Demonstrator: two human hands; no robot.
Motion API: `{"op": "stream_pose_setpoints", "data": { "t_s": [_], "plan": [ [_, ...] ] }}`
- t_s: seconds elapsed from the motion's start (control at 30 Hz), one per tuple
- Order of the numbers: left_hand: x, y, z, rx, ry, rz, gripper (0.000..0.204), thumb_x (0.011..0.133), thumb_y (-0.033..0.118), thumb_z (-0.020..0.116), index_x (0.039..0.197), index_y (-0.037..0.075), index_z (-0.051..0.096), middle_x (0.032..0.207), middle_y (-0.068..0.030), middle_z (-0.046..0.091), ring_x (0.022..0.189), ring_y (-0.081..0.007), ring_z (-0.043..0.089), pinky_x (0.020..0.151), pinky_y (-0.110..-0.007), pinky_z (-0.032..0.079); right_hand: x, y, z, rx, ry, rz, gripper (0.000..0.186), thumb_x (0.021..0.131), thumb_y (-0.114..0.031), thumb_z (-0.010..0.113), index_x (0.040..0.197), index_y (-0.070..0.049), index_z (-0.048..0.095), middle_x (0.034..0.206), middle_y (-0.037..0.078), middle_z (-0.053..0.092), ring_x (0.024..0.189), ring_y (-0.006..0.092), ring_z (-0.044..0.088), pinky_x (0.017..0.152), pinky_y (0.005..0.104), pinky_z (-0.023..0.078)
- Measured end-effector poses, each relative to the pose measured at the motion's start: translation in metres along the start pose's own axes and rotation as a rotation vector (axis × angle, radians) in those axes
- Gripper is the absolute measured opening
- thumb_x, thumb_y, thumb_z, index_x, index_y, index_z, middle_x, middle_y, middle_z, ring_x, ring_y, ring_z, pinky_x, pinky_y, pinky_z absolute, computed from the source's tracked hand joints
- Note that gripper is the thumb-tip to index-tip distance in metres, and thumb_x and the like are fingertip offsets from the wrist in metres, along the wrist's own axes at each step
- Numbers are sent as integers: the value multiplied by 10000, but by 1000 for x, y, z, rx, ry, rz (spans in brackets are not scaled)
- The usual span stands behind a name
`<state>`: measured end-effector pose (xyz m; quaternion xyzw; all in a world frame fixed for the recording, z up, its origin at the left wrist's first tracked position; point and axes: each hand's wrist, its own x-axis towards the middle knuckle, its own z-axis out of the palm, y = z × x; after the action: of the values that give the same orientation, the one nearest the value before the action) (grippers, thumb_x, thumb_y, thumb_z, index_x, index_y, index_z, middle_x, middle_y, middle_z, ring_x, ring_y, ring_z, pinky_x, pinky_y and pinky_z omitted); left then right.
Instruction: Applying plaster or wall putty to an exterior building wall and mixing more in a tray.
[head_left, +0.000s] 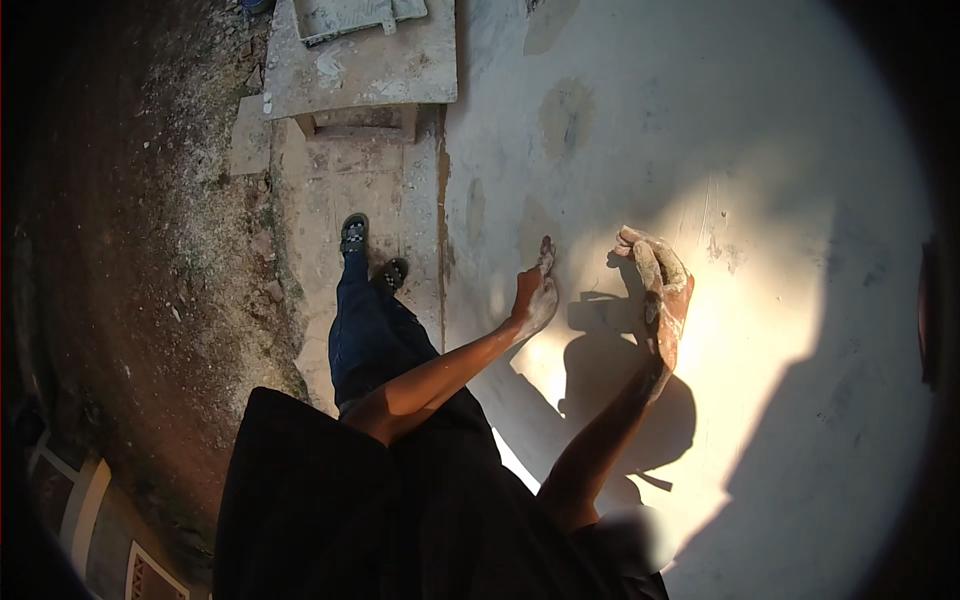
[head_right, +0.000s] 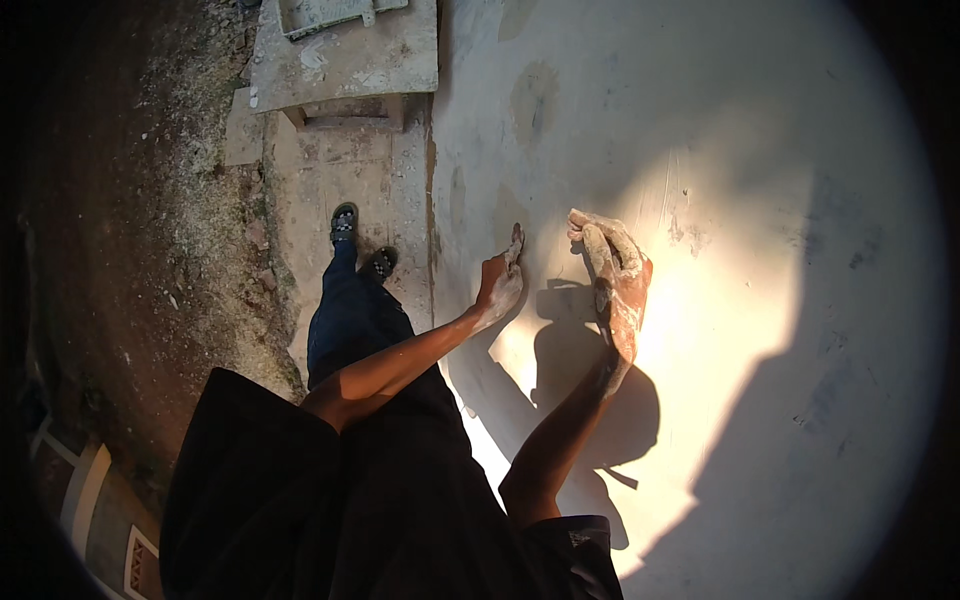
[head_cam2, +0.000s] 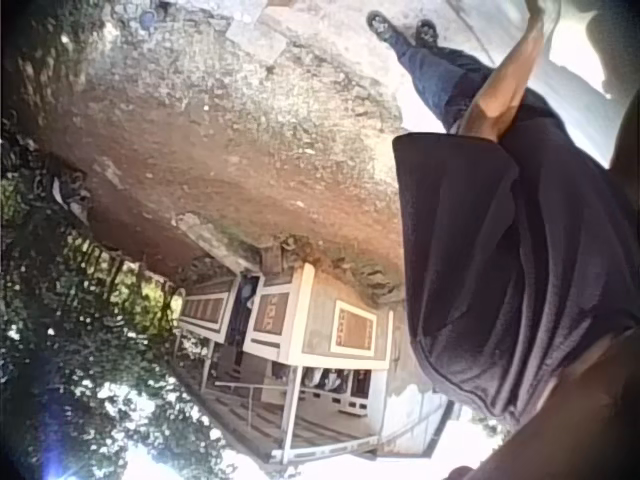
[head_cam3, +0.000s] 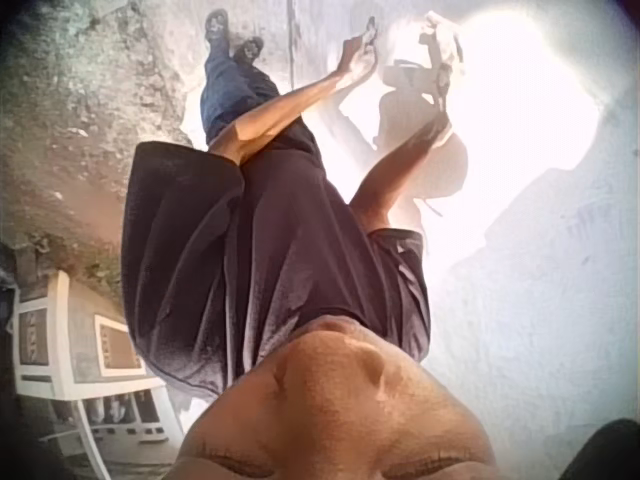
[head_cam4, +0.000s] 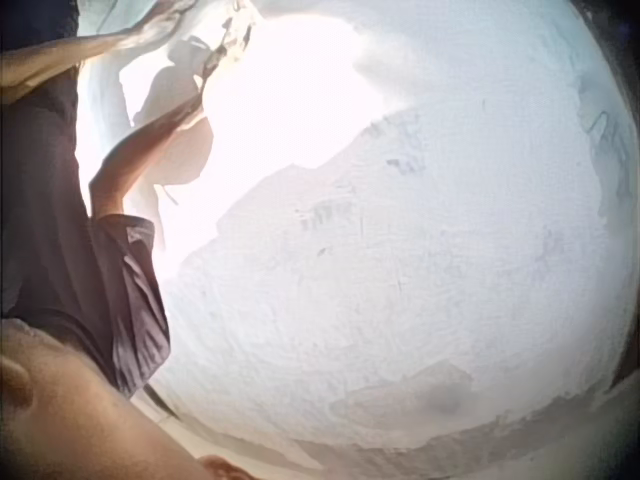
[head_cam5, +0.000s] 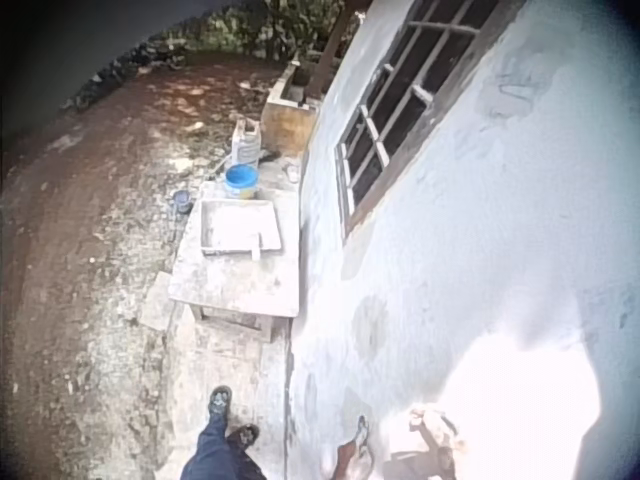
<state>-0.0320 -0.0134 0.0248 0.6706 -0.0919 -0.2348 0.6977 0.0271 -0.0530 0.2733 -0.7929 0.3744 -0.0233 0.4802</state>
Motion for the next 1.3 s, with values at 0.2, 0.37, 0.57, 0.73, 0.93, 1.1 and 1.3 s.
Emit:
{"op": "stream_pose_setpoints", "data": {
  "t_s": [0.2,0.37,0.57,0.73,0.93,1.1,1.3],
  "plan": [
    [-43,22,-37,-285,-18,135,399,763,-87,412,1150,-42,497,780,-232,582,589,-149,518,528,-268,387,2,2,0,4,6,5,290,849,-239,572,1022,-10,617,894,76,614,831,155,565,713,274,490],
    [44,-44,-55,-239,37,-152,386,755,-93,436,1137,-64,486,737,-217,563,570,-139,456,527,-279,380,3,1,0,4,3,19,277,855,-236,564,1021,-22,622,895,69,617,838,150,561,704,275,494],
    [80,-11,-22,17,-31,-94,286,756,-94,432,1030,-66,507,702,-163,547,595,-99,420,533,-261,382,0,-2,1,-3,13,30,264,859,-234,557,1020,-37,628,890,63,620,836,143,556,675,275,506],
    [16,47,-31,-77,-197,29,266,769,-65,423,1018,-43,514,671,-213,492,521,-198,366,513,-269,368,0,-3,1,-7,8,32,256,857,-227,550,1017,-44,630,873,55,619,815,131,550,617,278,525],
    [67,-24,-72,44,32,-95,156,767,-70,423,866,-46,540,599,-109,466,598,-180,485,584,-305,438,0,-2,0,-9,4,61,255,857,-214,543,1018,-36,627,872,52,618,809,133,549,629,278,523],
    [88,-58,-29,-34,-99,-69,110,769,-55,438,825,-37,532,572,-63,428,567,-193,461,536,-353,382,-1,-3,-3,-32,-8,-42,354,830,-274,597,1036,15,593,882,103,601,828,176,580,675,315,519],
    [8,4,-5,-154,-346,43,145,798,2,480,929,-58,494,749,-169,472,618,-212,386,622,-350,401,-2,-3,-2,-109,-17,-95,289,846,-238,553,1018,-14,618,903,75,615,837,151,564,610,293,537]
  ]
}}
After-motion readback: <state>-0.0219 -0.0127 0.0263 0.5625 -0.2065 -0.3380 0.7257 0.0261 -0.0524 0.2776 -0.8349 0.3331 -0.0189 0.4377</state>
